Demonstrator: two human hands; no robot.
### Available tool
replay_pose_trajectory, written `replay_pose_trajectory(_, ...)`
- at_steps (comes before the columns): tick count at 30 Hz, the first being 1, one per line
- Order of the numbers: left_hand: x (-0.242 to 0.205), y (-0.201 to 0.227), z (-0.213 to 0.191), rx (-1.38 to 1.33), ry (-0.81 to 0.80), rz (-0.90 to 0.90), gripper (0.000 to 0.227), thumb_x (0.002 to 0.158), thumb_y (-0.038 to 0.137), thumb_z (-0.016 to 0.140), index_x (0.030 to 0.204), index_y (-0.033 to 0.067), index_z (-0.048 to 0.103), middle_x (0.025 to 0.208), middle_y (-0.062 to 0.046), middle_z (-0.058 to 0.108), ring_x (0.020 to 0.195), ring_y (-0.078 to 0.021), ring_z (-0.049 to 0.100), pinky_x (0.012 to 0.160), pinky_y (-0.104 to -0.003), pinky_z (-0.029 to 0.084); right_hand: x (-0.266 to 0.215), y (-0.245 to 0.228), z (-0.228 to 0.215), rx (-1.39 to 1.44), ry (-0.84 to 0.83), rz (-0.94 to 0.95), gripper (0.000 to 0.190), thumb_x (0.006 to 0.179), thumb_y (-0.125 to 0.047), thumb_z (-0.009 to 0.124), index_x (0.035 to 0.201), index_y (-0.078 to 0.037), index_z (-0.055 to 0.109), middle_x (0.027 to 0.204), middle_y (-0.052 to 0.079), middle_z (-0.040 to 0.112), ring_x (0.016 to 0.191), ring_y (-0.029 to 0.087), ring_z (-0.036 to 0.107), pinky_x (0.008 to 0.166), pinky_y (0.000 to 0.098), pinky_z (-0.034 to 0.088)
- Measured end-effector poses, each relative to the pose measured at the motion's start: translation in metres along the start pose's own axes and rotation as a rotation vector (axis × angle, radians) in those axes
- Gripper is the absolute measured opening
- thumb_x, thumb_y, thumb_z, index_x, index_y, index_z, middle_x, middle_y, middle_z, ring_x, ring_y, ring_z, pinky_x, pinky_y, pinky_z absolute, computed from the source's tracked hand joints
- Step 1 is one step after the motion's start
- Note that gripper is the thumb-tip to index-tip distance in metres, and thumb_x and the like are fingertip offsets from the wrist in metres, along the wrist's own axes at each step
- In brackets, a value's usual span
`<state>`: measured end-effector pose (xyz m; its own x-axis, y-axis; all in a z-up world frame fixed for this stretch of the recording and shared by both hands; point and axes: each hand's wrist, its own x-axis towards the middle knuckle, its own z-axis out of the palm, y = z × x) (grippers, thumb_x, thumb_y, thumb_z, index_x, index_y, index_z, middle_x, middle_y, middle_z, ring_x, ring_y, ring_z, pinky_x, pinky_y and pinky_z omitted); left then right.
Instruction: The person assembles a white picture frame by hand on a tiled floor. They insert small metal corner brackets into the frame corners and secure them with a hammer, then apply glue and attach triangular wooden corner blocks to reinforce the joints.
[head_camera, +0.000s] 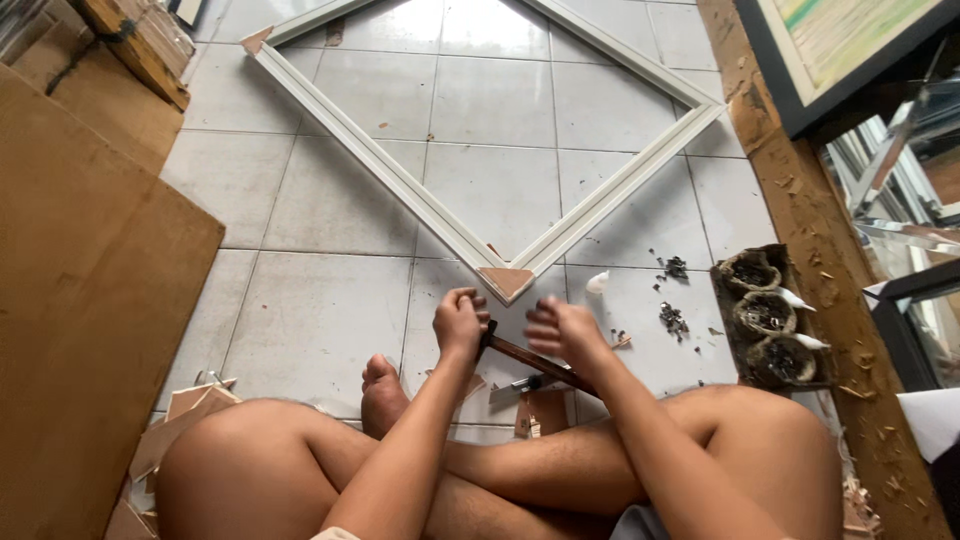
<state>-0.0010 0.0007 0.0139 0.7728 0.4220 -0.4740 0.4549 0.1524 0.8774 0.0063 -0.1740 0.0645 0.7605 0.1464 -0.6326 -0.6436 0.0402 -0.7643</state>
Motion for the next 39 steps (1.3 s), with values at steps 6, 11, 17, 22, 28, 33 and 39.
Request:
replay_pose_trajectory(6,0.01,-0.014,-0.005,-0.446,-0.081,-0.206,0.065,0.106,0.045,0.045,0.146,-0.006,0.048,0.138,-0.033,0.06,0.121,-0.0433,0.065,0.096,-0.046,0.059,0.106,0.009,-0.001,0.284,0.02,0.193,0.025,0.099,-0.041,0.045,0.106,-0.017,0.05,0.097,0.001,0.059,0.084,0.019,0.064,0.062,0.0338,0.051)
replay_pose_trajectory(11,-0.025,0.031,0.003,-0.483,-0.245,-0.164,0.093,0.097,0.069,0.051,0.155,-0.0024,0.038,0.143,-0.032,0.056,0.128,-0.0466,0.06,0.106,-0.056,0.048,0.075,-0.013,0.028,0.215,0.008,0.044,0.033,0.093,-0.048,0.052,0.101,-0.016,0.053,0.093,0.002,0.058,0.082,0.019,0.053,0.068,0.0387,0.038)
replay_pose_trajectory(17,-0.035,0.064,-0.007,-0.464,-0.126,-0.009,0.088,0.089,0.054,0.073,0.149,-0.004,0.043,0.142,-0.025,0.056,0.124,-0.0401,0.064,0.109,-0.056,0.045,0.035,-0.064,0.06,0.13,-0.034,-0.066,0.069,0.092,-0.067,0.06,0.125,-0.007,0.059,0.106,0.012,0.062,0.097,0.028,0.058,0.084,0.0434,0.037)
replay_pose_trajectory(22,-0.031,0.068,-0.031,-0.812,0.061,-0.012,0.052,0.088,0.035,0.072,0.122,-0.0007,0.056,0.12,-0.017,0.059,0.102,-0.0439,0.074,0.095,-0.057,0.058,0.138,-0.105,-0.006,0.256,0.226,-0.212,0.071,0.092,-0.051,0.076,0.142,-0.008,0.05,0.136,0.027,0.053,0.124,0.043,0.061,0.094,0.0615,0.054)
replay_pose_trajectory(28,-0.045,0.089,-0.068,-0.742,0.145,0.058,0.048,0.092,0.037,0.069,0.114,-0.0033,0.052,0.109,-0.026,0.064,0.097,-0.0453,0.075,0.088,-0.051,0.062,0.212,-0.153,-0.068,0.684,0.063,-0.17,0.039,0.088,-0.012,0.067,0.126,-0.01,0.07,0.12,0.019,0.073,0.112,0.034,0.074,0.093,0.0562,0.062)
replay_pose_trajectory(33,0.012,0.101,-0.099,-0.805,0.269,0.113,0.041,0.089,0.036,0.075,0.104,0.001,0.06,0.083,-0.029,0.069,0.071,-0.0418,0.075,0.065,-0.049,0.065,0.131,-0.154,-0.012,0.888,0.054,-0.436,0.053,0.078,0.002,0.074,0.129,-0.004,0.064,0.134,0.01,0.069,0.11,0.032,0.075,0.105,0.0502,0.063)
replay_pose_trajectory(39,0.023,0.161,-0.127,-0.917,-0.048,0.096,0.118,0.081,0.09,0.044,0.164,0.0138,0.008,0.161,-0.029,0.032,0.139,-0.0486,0.048,0.109,-0.061,0.05,0.163,-0.129,0.02,1.152,0.217,-0.605,0.059,0.08,0.007,0.079,0.124,-0.009,0.042,0.124,0.009,0.074,0.103,0.039,0.077,0.097,0.0629,0.063)
